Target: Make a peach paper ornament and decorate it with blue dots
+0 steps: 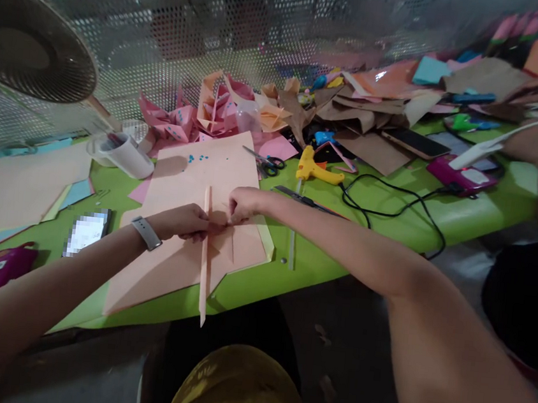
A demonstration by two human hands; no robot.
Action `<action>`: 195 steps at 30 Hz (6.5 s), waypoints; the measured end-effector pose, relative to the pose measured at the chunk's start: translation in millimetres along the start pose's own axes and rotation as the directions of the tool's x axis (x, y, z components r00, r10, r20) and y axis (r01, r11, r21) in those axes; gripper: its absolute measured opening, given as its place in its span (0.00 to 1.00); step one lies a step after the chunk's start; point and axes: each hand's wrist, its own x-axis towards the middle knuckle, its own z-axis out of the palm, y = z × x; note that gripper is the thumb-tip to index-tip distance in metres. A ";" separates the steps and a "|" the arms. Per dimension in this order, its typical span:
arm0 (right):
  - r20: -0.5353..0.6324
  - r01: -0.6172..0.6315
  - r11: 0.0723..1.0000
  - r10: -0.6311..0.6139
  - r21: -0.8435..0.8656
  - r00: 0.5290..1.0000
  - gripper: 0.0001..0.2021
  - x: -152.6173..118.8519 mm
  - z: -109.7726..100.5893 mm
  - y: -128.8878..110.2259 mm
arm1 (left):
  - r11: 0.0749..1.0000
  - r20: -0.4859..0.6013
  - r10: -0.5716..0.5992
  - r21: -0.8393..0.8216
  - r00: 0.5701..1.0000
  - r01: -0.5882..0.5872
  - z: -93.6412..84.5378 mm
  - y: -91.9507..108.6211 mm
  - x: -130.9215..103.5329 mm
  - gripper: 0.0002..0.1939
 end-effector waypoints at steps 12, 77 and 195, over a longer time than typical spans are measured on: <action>-0.001 0.012 1.000 -0.012 -0.019 1.000 0.10 2.7 0.0 3.4 | 1.000 -0.014 0.002 0.005 1.000 -0.002 1.1 0.1 -6.4 0.26; -0.038 0.021 0.999 -0.020 0.036 0.999 0.14 -2.4 2.5 1.5 | 0.984 0.163 0.017 -0.180 0.986 0.013 -6.0 -30.3 -9.8 0.22; -0.112 0.499 0.400 -0.852 -0.769 0.511 0.10 -29.9 59.9 -0.2 | 0.436 -0.240 0.880 0.753 0.410 -0.493 32.8 -89.3 -50.7 0.06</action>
